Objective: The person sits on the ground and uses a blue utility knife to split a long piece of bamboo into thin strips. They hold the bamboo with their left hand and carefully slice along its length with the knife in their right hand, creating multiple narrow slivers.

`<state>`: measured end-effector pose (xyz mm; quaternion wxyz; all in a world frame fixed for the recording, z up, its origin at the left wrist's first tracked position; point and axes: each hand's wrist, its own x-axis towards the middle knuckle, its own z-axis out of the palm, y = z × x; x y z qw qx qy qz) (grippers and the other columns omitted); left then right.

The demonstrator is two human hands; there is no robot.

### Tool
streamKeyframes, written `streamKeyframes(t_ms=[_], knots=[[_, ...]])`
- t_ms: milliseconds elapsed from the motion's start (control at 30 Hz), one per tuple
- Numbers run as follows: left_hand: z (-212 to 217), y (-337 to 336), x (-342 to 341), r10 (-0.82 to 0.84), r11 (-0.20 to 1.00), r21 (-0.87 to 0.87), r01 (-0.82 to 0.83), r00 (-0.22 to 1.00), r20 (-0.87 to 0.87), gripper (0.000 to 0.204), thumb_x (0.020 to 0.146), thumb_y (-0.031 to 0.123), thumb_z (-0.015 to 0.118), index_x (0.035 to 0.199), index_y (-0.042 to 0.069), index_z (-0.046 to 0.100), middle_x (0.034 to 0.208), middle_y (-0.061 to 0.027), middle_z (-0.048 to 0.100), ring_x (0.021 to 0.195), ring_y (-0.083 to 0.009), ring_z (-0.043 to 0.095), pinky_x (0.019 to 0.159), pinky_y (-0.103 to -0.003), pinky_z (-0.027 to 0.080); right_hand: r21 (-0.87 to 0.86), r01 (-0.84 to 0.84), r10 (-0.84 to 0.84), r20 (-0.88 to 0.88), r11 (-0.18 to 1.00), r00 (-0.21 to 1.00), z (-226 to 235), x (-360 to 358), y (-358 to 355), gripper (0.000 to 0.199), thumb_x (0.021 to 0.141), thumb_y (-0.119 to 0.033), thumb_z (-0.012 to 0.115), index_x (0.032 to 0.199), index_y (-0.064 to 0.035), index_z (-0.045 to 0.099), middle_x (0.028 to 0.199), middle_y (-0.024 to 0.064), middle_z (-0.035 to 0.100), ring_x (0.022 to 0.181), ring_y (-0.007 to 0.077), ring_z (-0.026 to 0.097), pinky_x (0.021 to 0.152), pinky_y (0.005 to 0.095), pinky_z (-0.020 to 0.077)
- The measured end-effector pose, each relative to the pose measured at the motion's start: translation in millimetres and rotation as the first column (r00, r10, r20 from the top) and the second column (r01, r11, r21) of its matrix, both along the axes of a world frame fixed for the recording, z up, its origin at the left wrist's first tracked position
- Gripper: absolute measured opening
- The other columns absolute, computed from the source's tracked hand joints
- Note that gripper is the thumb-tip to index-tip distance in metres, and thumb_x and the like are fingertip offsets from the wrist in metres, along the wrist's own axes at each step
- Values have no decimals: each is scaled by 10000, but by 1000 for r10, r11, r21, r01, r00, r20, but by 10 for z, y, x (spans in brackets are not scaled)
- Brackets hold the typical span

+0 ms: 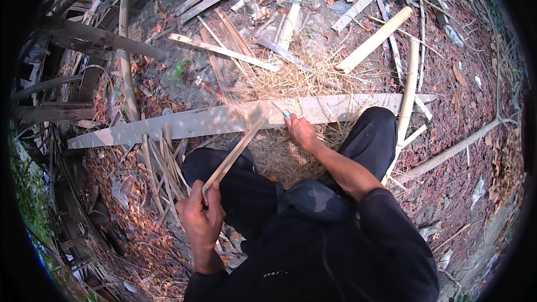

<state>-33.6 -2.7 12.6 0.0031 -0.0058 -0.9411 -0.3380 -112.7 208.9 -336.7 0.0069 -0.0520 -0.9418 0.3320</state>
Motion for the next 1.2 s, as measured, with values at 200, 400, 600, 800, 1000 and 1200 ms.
streamKeyframes(t_ms=[200,400,600,800,1000,1200], knots=[[-61,-6,41,197,975,112,-194,980,-17,383,1029,191,546,705,-13,556,424,-24,472,358,-102,522,374,-258,351,-129,-127,131,26,984,991,344,191,-252,241,1022,-239,506,1004,0,526,648,233,646,543,442,631,471,538,498],[-177,-23,116,213,965,165,-203,976,-45,447,1031,207,534,659,-30,604,401,-24,470,338,-108,507,361,-263,348,-44,-141,143,60,989,988,185,98,-313,293,1034,-280,468,1005,4,531,648,220,652,571,437,651,515,528,533],[-184,127,218,190,971,160,-176,979,-75,473,1028,198,538,605,-11,567,402,-39,486,335,-113,508,356,-261,353,-110,9,21,267,994,964,-105,210,-232,359,1041,-337,436,1039,4,550,783,293,657,796,483,669,721,559,547],[-230,50,153,212,952,236,-196,976,-46,463,1034,184,522,614,-4,567,403,-36,480,338,-114,510,359,-259,359,-386,46,28,184,921,983,86,165,-349,366,1026,-345,495,943,7,549,725,253,610,703,455,597,677,516,453],[-223,9,89,172,965,215,-153,982,-75,432,1037,183,517,650,0,578,413,-32,481,351,-110,518,371,-252,366,-515,-88,117,25,853,993,667,192,-347,313,1032,-312,505,1020,0,525,684,240,571,652,436,564,630,525,411],[-201,51,20,159,954,267,-137,985,-63,395,1038,183,525,703,-11,606,435,-29,500,362,-95,512,376,-243,364,-408,-188,104,-220,894,970,778,183,-325,269,1030,-284,527,1032,-15,538,685,234,585,624,406,586,574,490,436]])
